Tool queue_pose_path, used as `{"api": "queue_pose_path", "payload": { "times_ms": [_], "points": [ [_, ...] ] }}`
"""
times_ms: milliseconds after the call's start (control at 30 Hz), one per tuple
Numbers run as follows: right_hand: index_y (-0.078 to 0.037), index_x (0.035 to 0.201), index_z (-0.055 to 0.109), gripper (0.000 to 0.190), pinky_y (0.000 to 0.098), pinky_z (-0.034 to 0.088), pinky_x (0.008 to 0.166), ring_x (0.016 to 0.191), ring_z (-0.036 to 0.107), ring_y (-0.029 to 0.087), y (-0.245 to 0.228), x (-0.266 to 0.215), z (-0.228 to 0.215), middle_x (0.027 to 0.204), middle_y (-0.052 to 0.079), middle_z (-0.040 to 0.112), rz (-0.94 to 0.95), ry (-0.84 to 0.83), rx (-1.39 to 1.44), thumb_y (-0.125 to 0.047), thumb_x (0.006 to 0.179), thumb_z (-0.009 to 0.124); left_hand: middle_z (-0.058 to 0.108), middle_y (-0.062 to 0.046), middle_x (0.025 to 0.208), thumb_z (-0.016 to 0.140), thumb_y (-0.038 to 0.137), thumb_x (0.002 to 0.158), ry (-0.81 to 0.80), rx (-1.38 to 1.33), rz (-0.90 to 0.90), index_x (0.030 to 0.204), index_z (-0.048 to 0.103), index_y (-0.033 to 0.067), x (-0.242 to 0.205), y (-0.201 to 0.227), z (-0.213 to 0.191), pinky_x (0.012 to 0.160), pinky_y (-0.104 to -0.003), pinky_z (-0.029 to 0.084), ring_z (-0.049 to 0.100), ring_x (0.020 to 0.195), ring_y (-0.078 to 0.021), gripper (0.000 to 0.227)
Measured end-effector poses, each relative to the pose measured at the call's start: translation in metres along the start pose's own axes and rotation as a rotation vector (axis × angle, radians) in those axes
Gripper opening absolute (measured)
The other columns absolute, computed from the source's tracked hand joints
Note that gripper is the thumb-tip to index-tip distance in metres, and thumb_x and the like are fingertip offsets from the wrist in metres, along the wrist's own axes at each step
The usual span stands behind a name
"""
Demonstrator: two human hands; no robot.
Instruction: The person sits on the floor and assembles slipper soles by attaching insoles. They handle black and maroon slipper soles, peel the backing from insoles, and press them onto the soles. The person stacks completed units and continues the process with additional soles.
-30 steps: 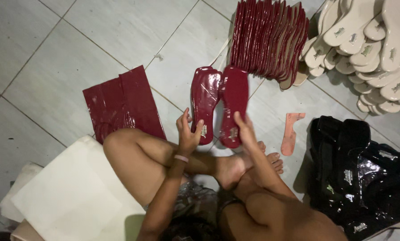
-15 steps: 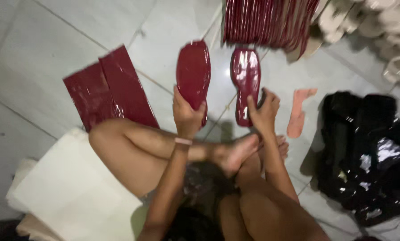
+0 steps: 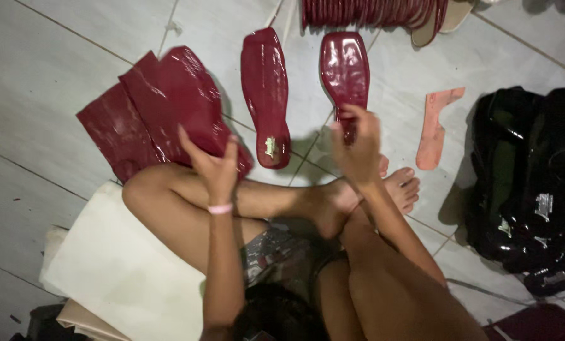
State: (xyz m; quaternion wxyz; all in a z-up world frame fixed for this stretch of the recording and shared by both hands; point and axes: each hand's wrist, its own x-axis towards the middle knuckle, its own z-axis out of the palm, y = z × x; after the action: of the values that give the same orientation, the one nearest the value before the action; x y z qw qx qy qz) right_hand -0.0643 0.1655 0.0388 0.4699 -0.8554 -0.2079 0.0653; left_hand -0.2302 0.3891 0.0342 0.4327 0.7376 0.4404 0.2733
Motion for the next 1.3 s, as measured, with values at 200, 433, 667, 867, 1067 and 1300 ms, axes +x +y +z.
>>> {"api": "queue_pose_path", "payload": {
  "times_ms": [200,433,667,867,1067,1300],
  "points": [
    [0.006,0.137,0.055,0.064,0.0442,0.051,0.094,0.11,0.067,0.033,-0.019,0.015,0.051,0.118,0.019,0.069,0.032,-0.468,0.063,-0.038,0.096,0.077,0.027,-0.039,0.156,0.093,0.028,0.08,0.07,0.567,0.217,0.155,0.017,-0.0091,0.021,-0.007,0.012,0.118,-0.053,0.018,0.029,0.144,-0.0529,0.113],
    [-0.005,0.121,0.064,0.036,0.0306,0.056,0.069,0.075,0.067,0.016,-0.002,0.006,0.084,0.096,0.006,0.076,0.341,-0.456,0.304,-0.028,0.094,0.068,0.049,-0.025,0.147,0.069,0.024,0.097,-0.258,0.189,0.099,0.149,0.046,-0.005,-0.041,0.012,0.059,0.119,-0.047,0.038,0.047,0.14,-0.0409,0.064],
    [-0.005,0.123,0.061,0.019,0.0291,0.049,0.061,0.068,0.06,0.011,0.013,0.003,0.05,0.087,0.005,0.067,0.198,-0.213,0.235,-0.013,0.106,0.059,0.047,-0.025,0.154,0.076,0.028,0.098,-0.172,0.148,0.145,0.147,0.052,0.0006,-0.044,0.023,0.056,0.123,-0.047,0.038,0.046,0.146,-0.0403,0.061],
    [-0.005,0.12,0.062,0.018,0.0328,0.055,0.072,0.082,0.066,0.017,0.022,0.013,-0.017,0.101,0.008,0.071,0.175,0.101,0.055,-0.012,0.103,0.064,0.039,-0.035,0.145,0.091,0.035,0.072,-0.154,0.331,-0.003,0.149,0.021,-0.0125,-0.033,0.026,0.09,0.113,-0.052,0.033,0.037,0.136,-0.0493,0.115],
    [-0.007,0.124,0.065,0.029,0.0474,0.043,0.101,0.119,0.048,0.04,0.019,0.005,-0.023,0.133,0.023,0.054,-0.046,0.046,-0.31,-0.009,0.097,0.075,0.047,-0.029,0.145,0.082,0.024,0.08,-0.136,0.232,-0.166,0.156,0.026,-0.0088,-0.025,0.016,0.098,0.117,-0.049,0.036,0.046,0.136,-0.0442,0.1],
    [-0.007,0.122,0.066,0.023,0.046,0.045,0.106,0.122,0.053,0.037,-0.002,0.005,-0.014,0.13,0.017,0.057,-0.119,0.078,-0.137,-0.008,0.1,0.074,0.054,-0.028,0.143,0.084,0.028,0.082,-0.1,-0.018,-0.128,0.148,0.042,-0.0093,-0.03,0.006,0.073,0.115,-0.046,0.044,0.055,0.134,-0.0389,0.088]
  ]
}}
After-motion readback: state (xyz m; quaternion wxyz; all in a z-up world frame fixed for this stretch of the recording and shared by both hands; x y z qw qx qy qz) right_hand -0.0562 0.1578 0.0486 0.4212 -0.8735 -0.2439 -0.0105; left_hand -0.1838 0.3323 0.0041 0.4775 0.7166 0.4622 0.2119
